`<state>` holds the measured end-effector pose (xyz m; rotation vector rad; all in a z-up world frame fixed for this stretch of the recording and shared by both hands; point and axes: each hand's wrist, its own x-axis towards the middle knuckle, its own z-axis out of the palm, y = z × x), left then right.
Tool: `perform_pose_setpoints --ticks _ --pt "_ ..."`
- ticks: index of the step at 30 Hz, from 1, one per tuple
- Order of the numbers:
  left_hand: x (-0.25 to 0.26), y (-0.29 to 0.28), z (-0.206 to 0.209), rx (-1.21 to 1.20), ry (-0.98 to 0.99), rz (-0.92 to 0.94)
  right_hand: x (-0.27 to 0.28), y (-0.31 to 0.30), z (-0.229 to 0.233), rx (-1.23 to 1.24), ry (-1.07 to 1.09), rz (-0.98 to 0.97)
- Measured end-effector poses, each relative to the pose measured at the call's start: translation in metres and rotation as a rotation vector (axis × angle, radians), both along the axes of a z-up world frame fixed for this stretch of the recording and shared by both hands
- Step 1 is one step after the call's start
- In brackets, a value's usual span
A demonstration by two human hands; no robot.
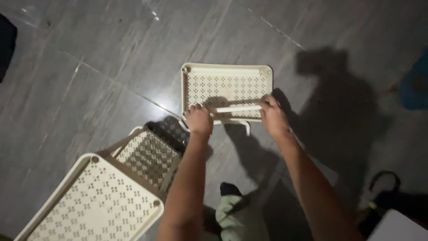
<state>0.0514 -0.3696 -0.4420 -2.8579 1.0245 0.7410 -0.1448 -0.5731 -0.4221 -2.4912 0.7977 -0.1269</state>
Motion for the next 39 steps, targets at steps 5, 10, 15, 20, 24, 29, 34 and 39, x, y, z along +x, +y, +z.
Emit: perform_pose_setpoints --ticks 5,10,15,20,24,29,34,39 --pt "-0.003 -0.002 -0.051 -0.099 -0.094 0.032 0.012 -0.001 -0.037 0.013 -0.019 -0.044" --pt "-0.006 0.004 -0.096 -0.082 -0.120 -0.032 0.011 0.004 -0.073 0.082 -0.078 -0.103" --pt "-0.001 0.008 -0.107 -0.087 -0.077 -0.026 0.014 0.011 -0.108 0.044 -0.091 -0.151" --pt "0.003 0.007 -0.101 -0.233 -0.052 0.066 0.008 0.014 -0.125 -0.030 -0.142 -0.041" --pt "0.002 0.004 -0.088 -0.315 -0.165 0.017 0.004 0.020 -0.107 -0.040 -0.095 -0.038" --pt "-0.032 0.011 -0.041 -0.478 -0.183 0.015 -0.013 0.047 -0.035 -0.001 -0.127 -0.027" --pt "-0.098 0.065 0.058 -0.592 -0.022 0.151 -0.040 0.111 0.057 0.112 0.085 -0.051" --pt "-0.156 0.171 0.169 -0.603 0.103 0.274 -0.063 0.178 0.139 0.013 0.072 0.075"
